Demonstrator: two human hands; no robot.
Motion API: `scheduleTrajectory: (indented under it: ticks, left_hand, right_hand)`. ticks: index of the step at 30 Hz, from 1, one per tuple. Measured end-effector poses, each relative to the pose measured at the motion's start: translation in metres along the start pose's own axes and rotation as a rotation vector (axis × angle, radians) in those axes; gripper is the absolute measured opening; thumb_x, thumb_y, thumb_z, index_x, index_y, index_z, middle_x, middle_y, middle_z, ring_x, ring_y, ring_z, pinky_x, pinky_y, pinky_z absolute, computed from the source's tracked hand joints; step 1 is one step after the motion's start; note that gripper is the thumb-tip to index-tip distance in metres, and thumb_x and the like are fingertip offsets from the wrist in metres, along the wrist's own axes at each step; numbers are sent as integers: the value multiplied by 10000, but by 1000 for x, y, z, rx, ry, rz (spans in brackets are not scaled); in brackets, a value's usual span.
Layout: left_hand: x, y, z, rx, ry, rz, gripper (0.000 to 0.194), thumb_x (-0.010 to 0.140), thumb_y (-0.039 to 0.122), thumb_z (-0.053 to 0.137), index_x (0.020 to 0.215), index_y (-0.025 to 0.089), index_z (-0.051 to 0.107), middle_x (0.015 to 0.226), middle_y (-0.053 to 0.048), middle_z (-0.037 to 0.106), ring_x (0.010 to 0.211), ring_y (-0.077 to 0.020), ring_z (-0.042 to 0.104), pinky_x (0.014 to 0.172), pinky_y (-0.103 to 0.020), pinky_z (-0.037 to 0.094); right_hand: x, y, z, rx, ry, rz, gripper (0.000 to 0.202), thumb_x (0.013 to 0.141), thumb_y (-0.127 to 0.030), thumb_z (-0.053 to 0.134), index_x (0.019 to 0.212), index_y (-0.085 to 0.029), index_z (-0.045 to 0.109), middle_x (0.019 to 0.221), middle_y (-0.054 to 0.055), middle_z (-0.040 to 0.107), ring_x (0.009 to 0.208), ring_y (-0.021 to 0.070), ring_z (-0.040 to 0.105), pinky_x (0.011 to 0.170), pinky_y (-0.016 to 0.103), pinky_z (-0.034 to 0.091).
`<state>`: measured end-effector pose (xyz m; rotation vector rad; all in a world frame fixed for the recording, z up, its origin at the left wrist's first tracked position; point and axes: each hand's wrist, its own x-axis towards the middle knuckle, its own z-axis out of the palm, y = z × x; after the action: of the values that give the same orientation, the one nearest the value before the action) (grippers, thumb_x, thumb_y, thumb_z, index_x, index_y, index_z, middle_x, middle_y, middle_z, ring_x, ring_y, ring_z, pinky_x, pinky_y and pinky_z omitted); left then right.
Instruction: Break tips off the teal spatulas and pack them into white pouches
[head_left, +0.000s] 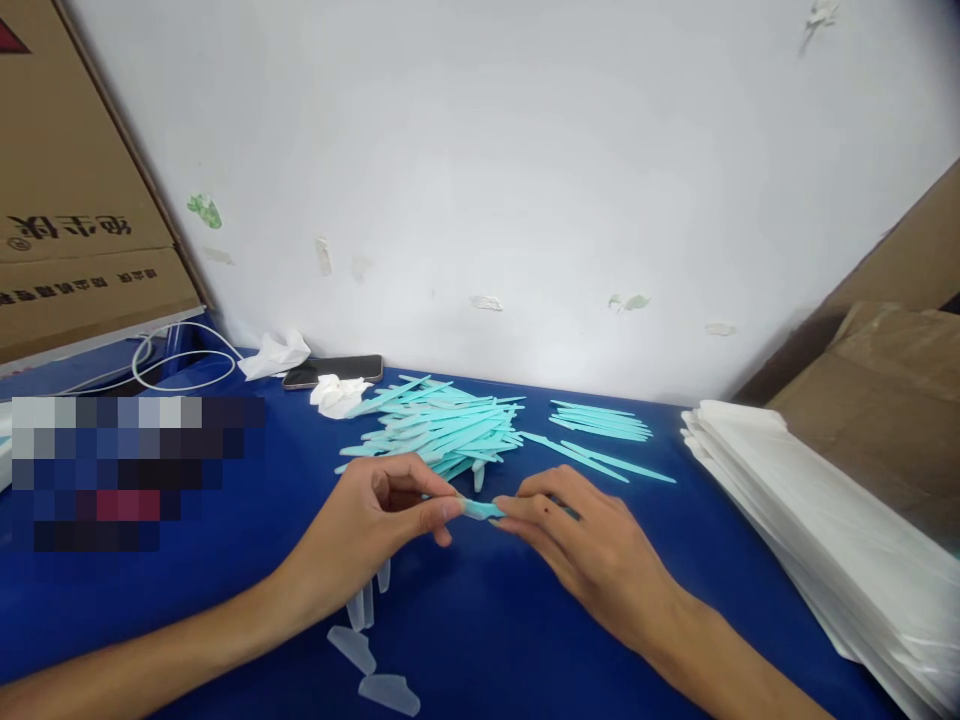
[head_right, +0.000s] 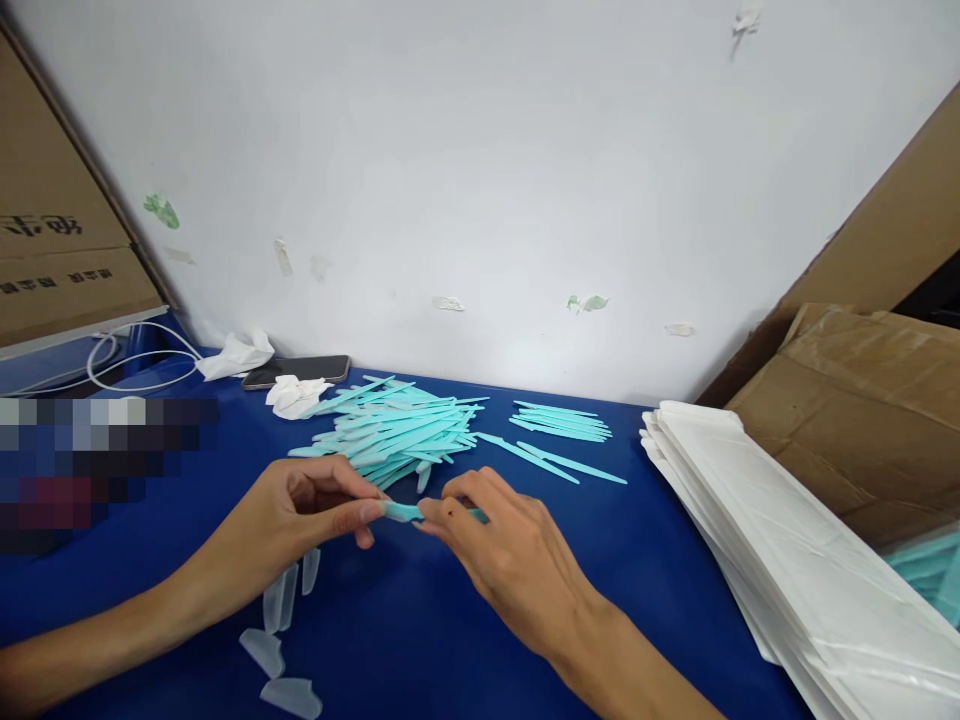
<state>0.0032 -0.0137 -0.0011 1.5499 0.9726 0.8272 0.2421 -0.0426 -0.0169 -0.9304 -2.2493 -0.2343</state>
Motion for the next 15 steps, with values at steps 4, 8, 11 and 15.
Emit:
scheduleTrajectory:
  ticks: [4, 8, 11, 15]
  left_hand:
    - [-2, -1, 1, 61, 53, 43, 172, 829, 393, 746, 834, 221, 740, 673, 27, 682, 584, -101, 612, 558, -214, 464]
    - [6, -3, -14, 237, 291, 213, 146, 819, 384, 756, 826, 238, 745, 851, -3, 745, 699, -139, 647, 542, -233, 461]
    - [16, -9, -31, 419, 442, 418, 100, 827, 339, 754, 868, 248, 750, 933, -14, 750, 834, -170, 656, 576, -249, 469]
    - [29, -19, -49, 631, 499, 603, 56, 847, 292, 736, 853, 237, 742, 906, -15, 743, 913, -182, 636, 772, -293, 512]
  right_hand:
    - [2, 3, -3, 4, -12, -20, 146, 974, -232, 572, 1083, -187, 660, 924, 53, 675, 788, 151, 636, 638, 260, 518]
    - [3, 31, -16, -106, 121, 125, 210, 995, -229, 504, 1162, -221, 631, 1030, 65, 694, 948, 200, 656, 844, 346, 533]
    - [-2, 62, -27, -263, 99, 341, 220, 1006, -275, 461, 1146, -234, 626, 1054, 55, 694, 887, 206, 676, 775, 343, 524]
    - [-17, 97, -33, -397, -245, 526, 283, 1008, -399, 433, 1120, -238, 637, 1065, 61, 694, 864, 237, 685, 670, 326, 489]
